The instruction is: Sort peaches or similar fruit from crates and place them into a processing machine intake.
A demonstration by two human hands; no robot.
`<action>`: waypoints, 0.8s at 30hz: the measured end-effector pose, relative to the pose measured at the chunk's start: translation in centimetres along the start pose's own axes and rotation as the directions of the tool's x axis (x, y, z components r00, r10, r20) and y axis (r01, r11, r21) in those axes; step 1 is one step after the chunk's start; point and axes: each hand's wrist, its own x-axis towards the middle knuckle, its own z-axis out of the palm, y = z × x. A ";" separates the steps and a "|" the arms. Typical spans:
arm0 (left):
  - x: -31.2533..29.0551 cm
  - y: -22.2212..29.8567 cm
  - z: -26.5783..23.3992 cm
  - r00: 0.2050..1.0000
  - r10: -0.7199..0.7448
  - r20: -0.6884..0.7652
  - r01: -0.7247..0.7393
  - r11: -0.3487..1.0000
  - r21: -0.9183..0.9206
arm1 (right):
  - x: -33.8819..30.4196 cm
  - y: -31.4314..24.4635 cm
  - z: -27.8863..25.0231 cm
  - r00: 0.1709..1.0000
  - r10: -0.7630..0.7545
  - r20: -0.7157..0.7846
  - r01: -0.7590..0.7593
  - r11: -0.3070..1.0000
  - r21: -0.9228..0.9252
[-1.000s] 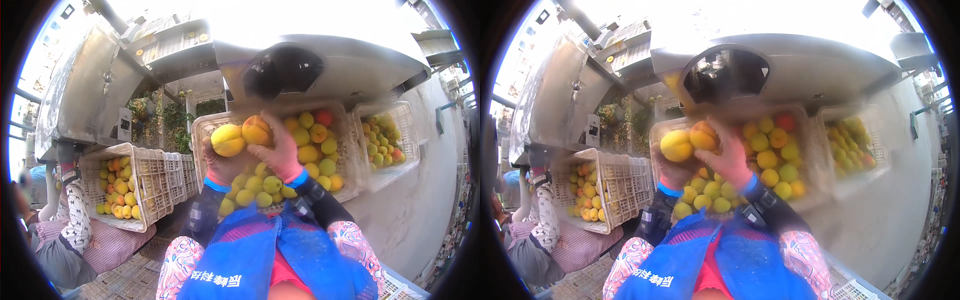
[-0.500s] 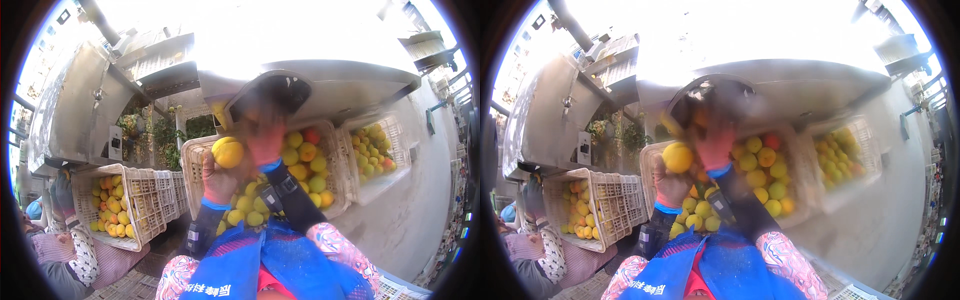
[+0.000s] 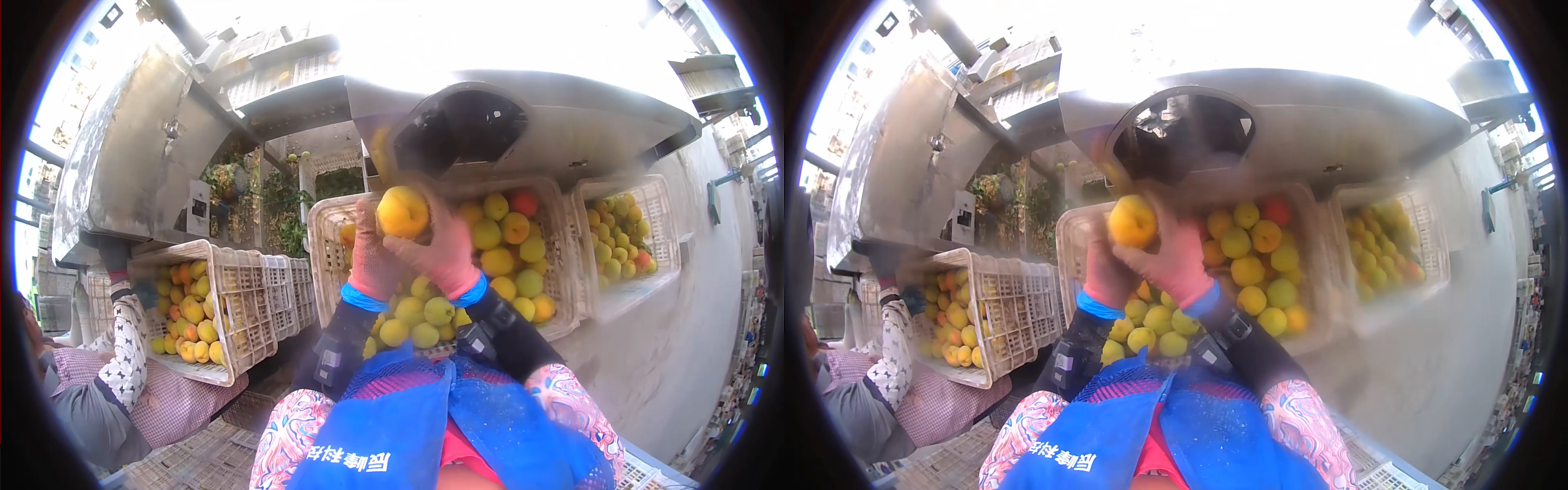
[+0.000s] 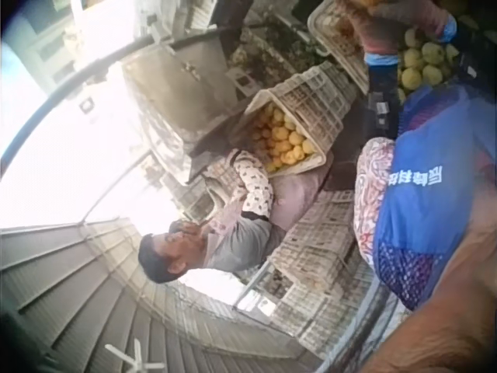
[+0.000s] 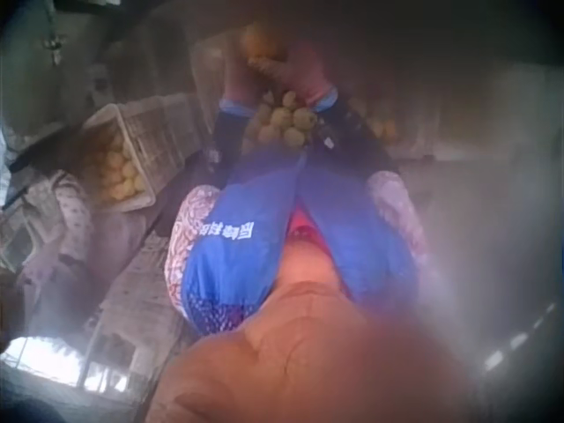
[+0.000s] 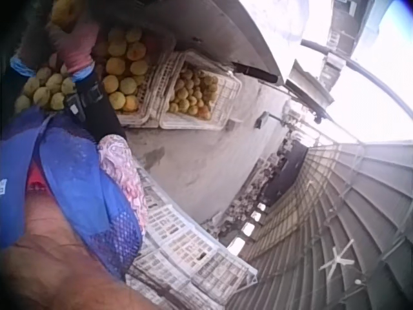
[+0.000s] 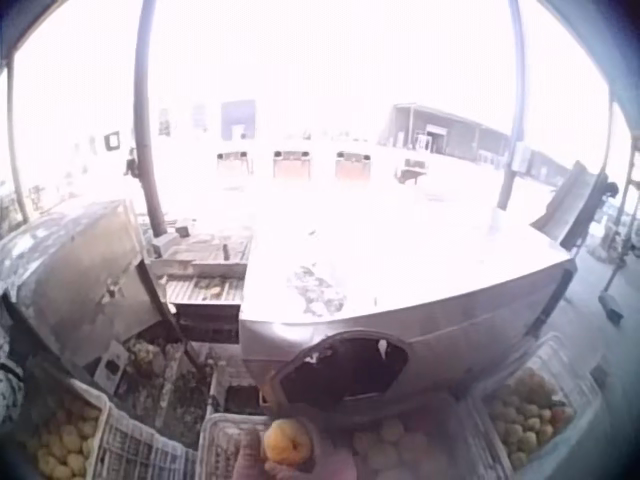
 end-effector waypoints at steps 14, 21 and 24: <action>1.2 -0.6 -6.6 0.818 0.561 -0.126 -0.002 0.222 0.975 | 7.6 5.6 0.0 0.975 -0.090 -0.202 -0.014 0.885 -0.465; 2.5 -1.5 -13.8 0.892 0.442 -0.096 0.391 -0.645 0.657 | 6.7 3.4 0.8 0.922 -0.287 -0.260 0.162 0.896 -0.414; 3.5 -2.9 -12.9 0.937 0.350 -0.015 0.286 -0.740 0.609 | 2.3 5.3 1.3 0.944 -0.331 0.017 0.330 0.933 -0.144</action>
